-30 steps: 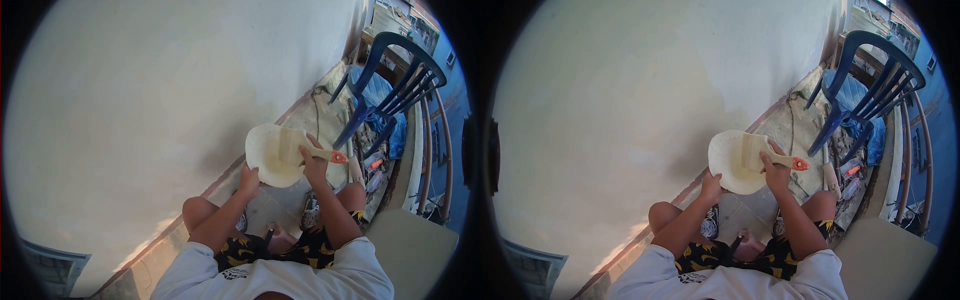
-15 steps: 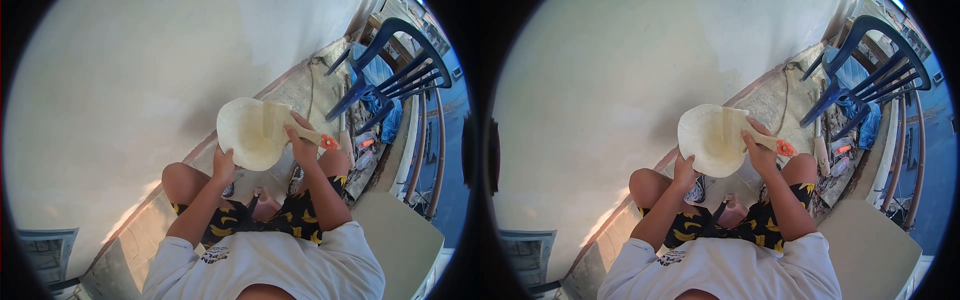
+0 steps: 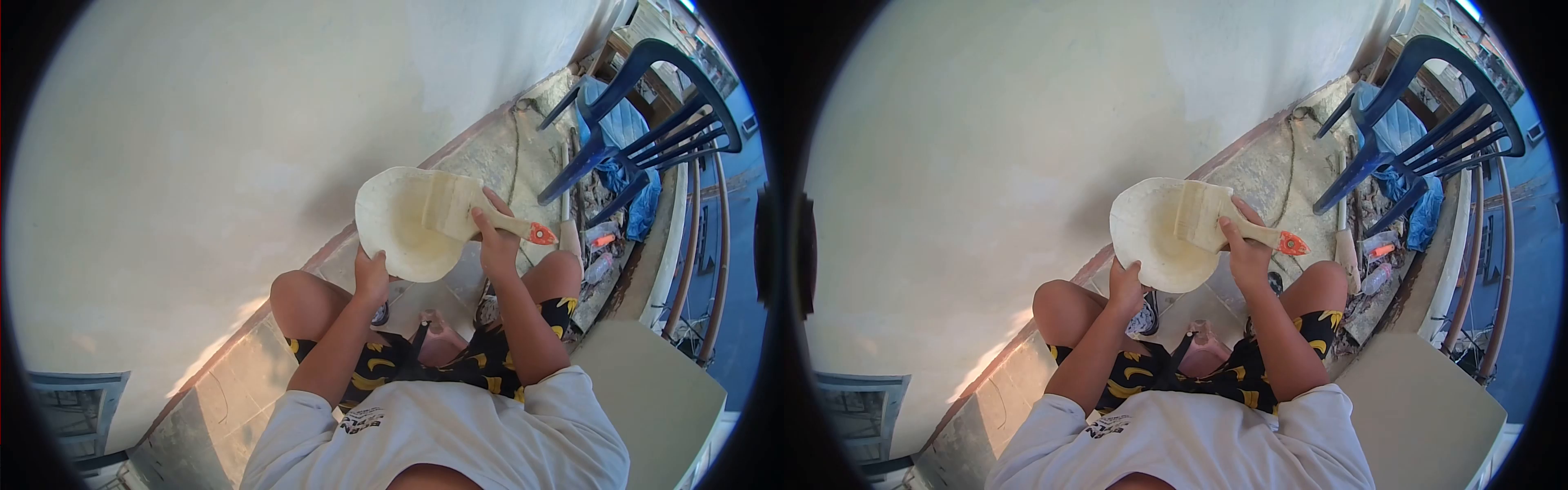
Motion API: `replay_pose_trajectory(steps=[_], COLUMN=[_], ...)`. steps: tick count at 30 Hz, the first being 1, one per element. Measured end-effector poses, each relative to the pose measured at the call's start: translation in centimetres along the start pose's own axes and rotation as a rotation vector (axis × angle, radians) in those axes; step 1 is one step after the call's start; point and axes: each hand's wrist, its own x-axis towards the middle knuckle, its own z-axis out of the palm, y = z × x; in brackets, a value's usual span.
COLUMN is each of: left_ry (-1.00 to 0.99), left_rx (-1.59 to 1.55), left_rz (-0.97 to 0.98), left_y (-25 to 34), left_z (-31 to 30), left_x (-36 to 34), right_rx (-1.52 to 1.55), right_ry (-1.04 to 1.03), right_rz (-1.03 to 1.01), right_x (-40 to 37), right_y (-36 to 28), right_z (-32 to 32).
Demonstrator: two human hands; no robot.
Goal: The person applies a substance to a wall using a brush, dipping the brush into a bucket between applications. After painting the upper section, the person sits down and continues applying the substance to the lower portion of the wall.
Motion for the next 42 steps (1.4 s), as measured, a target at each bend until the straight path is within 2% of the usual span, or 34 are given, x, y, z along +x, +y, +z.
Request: replay_pose_trajectory(steps=[1,3,7,9,10,12,14,17,19,20,21,23,24,26,29,34,37,39,42], left_ry=[-0.006,-0.013,0.0,-0.002,0.012,0.014,0.005,-0.019,-0.003,-0.009,-0.001,0.013,0.02,0.028,0.037,0.089,0.049,0.08,0.071], left_rx=[-0.021,-0.037,-0.065,-0.053,-0.043,-0.049,-0.059,-0.117,-0.072,-0.072,-0.08,-0.081,-0.078,-0.072,-0.017,-0.041,-0.062,-0.006,-0.026], left_rz=[0.006,0.008,-0.004,0.001,-0.005,-0.004,0.009,0.042,0.01,0.024,0.021,0.02,0.018,0.009,-0.017,-0.096,-0.089,-0.109,-0.125], left_y=[-0.2,-0.6,-0.4,0.2,0.3,0.3,-0.5,-0.1,-0.9,-1.1,-1.7,-1.7,-1.6,-1.9,-2.5,-2.5,-3.7,-3.9,-3.2], left_z=[0.0,-0.1,-0.1,0.0,0.1,0.2,-0.3,0.2,-0.6,-0.6,-0.7,-0.7,-0.5,-0.4,-0.5,0.9,0.8,0.8,1.1], left_x=[0.1,0.2,0.1,0.1,-0.1,-0.2,0.6,0.4,1.1,1.5,1.7,1.7,1.4,1.3,1.2,0.5,1.0,1.2,0.7], right_rx=[-0.006,0.261,0.391,0.164,0.172,-0.562,-0.337,-0.445,-0.026,0.216,0.219,0.607,0.675,0.778,0.809,0.917,0.989,1.0,0.852], right_ry=[-0.004,-0.005,0.029,0.045,0.037,-0.402,-0.261,-0.355,-0.071,0.005,0.003,0.097,0.047,0.086,0.083,-0.002,-0.014,-0.031,0.126], right_rz=[-0.002,0.024,0.024,-0.055,-0.071,-0.449,-0.178,-0.363,-0.082,0.057,0.053,0.118,0.09,0.04,-0.062,-0.308,-0.356,-0.369,-0.274], right_x=[0.3,0.8,1.1,0.8,1.1,1.7,0.7,1.8,1.8,1.9,2.4,3.7,4.7,6.8,10.8,17.8,20.4,22.0,23.8], right_y=[0.0,0.3,0.5,-0.1,0.1,0.8,1.2,3.2,3.8,3.1,2.7,1.8,1.0,-1.2,-5.3,-14.5,-19.4,-19.5,-15.6], right_z=[0.0,0.1,0.4,0.7,0.5,-0.3,0.3,-0.6,-0.1,0.0,0.1,0.5,0.7,2.0,4.4,11.1,14.9,16.4,16.7])
